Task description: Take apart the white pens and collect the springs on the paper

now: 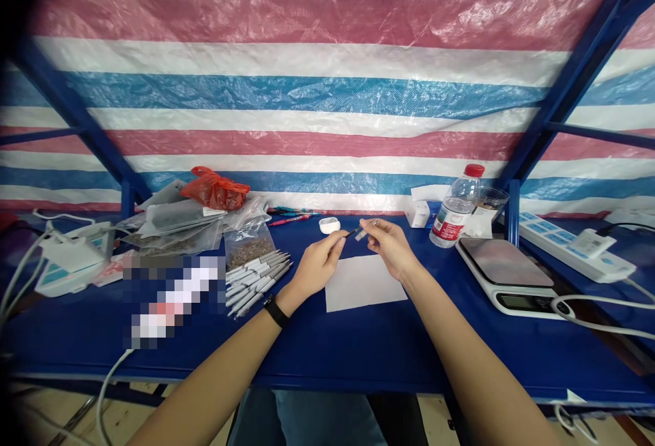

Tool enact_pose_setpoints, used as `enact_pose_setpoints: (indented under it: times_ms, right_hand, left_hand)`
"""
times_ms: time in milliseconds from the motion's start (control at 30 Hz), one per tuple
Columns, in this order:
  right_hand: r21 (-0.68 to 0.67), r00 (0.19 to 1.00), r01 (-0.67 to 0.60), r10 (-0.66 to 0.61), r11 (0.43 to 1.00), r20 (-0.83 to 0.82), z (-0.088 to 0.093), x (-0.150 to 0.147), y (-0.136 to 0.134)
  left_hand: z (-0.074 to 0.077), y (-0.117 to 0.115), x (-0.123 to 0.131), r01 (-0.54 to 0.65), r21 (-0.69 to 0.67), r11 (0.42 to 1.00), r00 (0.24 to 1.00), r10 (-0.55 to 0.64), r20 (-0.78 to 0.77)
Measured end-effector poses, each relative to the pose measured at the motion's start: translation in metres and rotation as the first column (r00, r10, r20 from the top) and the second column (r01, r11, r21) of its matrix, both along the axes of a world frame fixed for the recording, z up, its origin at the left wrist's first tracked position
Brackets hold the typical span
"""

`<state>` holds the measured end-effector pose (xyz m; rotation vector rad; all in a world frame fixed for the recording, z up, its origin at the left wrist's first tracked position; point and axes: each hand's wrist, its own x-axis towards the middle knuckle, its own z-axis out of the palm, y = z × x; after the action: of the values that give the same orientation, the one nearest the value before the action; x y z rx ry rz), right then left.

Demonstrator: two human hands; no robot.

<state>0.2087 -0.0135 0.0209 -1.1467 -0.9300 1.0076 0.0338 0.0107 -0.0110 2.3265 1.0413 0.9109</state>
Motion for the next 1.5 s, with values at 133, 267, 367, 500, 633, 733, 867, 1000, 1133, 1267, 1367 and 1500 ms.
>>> enact_pose_setpoints:
  times_ms: [133,267,367,500,633,733,867,1000,1133,1267,1367,1500]
  right_hand:
    - [0.013,0.995,0.053,-0.054,0.999,0.086,0.005,0.017,0.002]
    - [-0.096,0.964,-0.028,0.052,0.995,0.262,0.011,0.023,-0.005]
    - [-0.275,0.794,-0.176,0.301,0.945,0.529,0.007,0.011,-0.012]
    - [-0.354,0.646,-0.178,0.38,0.918,0.662,-0.006,-0.005,-0.012]
    - [-0.391,0.622,-0.158,0.399,0.907,0.674,-0.015,-0.009,-0.009]
    - [-0.404,0.61,-0.156,0.41,0.901,0.679,-0.013,-0.006,-0.008]
    - [-0.375,0.654,-0.141,0.37,0.916,0.66,-0.002,0.001,-0.009]
    - [-0.249,0.823,-0.079,0.204,0.965,0.531,0.004,0.002,-0.008]
    - [-0.146,0.95,-0.057,0.098,0.988,0.295,-0.004,-0.013,-0.005]
    - [-0.087,0.977,-0.068,0.084,0.994,0.197,-0.017,-0.032,-0.003]
    - [-0.06,0.985,-0.082,0.09,0.995,0.15,-0.02,-0.036,-0.004]
    - [-0.054,0.991,-0.074,0.079,0.996,0.106,-0.018,-0.031,-0.004]
  left_hand:
    - [0.001,0.009,-0.007,-0.04,0.033,0.999,0.997,0.042,-0.059]
    - [0.001,0.025,-0.018,-0.079,0.073,0.994,0.981,0.09,-0.174]
    - [-0.001,0.029,-0.025,-0.095,0.127,0.987,0.965,0.123,-0.231]
    - [-0.004,0.023,-0.028,-0.092,0.122,0.988,0.961,0.12,-0.249]
    - [-0.003,0.02,-0.029,-0.084,0.129,0.988,0.957,0.116,-0.265]
    - [-0.002,0.023,-0.032,-0.095,0.142,0.985,0.961,0.128,-0.247]
    - [-0.001,0.023,-0.035,-0.077,0.125,0.989,0.975,0.101,-0.198]
    - [0.0,0.02,-0.033,-0.06,0.067,0.996,0.981,0.071,-0.182]
    - [0.001,0.015,-0.03,0.01,-0.008,1.0,0.991,-0.011,-0.134]
    - [0.002,0.007,-0.027,0.109,-0.045,0.993,0.991,-0.112,-0.07]
    - [0.005,0.003,-0.026,0.125,-0.066,0.99,0.99,-0.129,-0.061]
    - [0.01,0.006,-0.031,0.106,-0.095,0.99,0.987,-0.116,-0.108]
